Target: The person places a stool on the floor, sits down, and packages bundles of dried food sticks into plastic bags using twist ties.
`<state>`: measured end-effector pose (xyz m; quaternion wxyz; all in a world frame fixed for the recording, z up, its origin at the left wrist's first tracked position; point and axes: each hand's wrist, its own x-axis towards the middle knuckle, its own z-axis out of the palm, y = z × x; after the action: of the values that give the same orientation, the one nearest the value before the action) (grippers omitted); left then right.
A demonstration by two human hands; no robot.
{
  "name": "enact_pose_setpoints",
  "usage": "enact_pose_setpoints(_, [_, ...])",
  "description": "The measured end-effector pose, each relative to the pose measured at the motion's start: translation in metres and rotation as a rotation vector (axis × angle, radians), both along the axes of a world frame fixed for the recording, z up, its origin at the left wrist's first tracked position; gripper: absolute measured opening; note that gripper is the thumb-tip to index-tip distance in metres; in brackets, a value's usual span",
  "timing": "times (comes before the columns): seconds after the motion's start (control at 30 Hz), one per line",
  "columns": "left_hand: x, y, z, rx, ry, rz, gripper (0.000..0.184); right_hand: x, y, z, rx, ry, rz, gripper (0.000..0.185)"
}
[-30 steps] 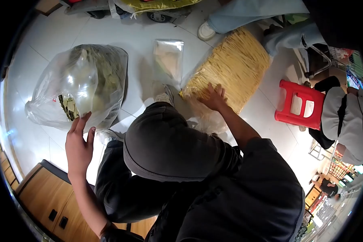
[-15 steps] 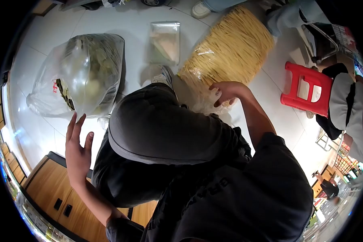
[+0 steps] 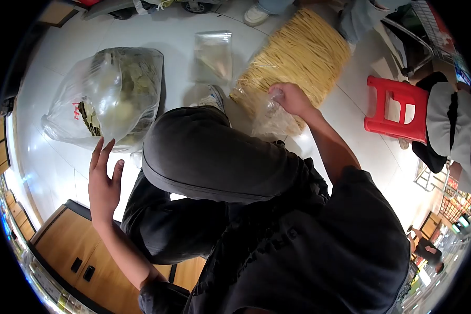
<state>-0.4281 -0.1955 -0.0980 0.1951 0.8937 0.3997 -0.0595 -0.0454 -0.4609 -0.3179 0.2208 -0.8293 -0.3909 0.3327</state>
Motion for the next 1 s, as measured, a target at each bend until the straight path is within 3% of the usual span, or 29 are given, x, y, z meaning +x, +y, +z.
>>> enact_pose_setpoints(0.2, [-0.007,0.000,-0.003,0.014,0.013,0.024,0.042,-0.004,0.032,0.023,0.052,-0.020,-0.076,0.017])
enact_pose_setpoints(0.53, [-0.014,0.009,-0.007,0.044,-0.020,0.030,0.042,-0.019,0.050,0.010,0.208,0.010,-0.227,0.025])
enact_pose_setpoints(0.67, [-0.012,0.008,-0.002,0.066,-0.067,0.036,0.042,-0.029,0.041,-0.012,0.309,0.167,-0.142,0.033])
enact_pose_setpoints(0.77, [-0.012,0.009,-0.002,0.057,-0.072,0.045,0.042,-0.039,0.035,0.004,0.288,0.068,-0.062,0.039])
enact_pose_setpoints(0.83, [-0.010,0.007,0.000,0.073,-0.081,0.058,0.043,-0.038,0.029,-0.012,0.347,0.394,-0.131,0.047])
enact_pose_setpoints(1.0, [-0.009,0.006,0.003,0.084,-0.085,0.051,0.043,-0.039,0.023,0.001,0.281,0.528,-0.077,0.054])
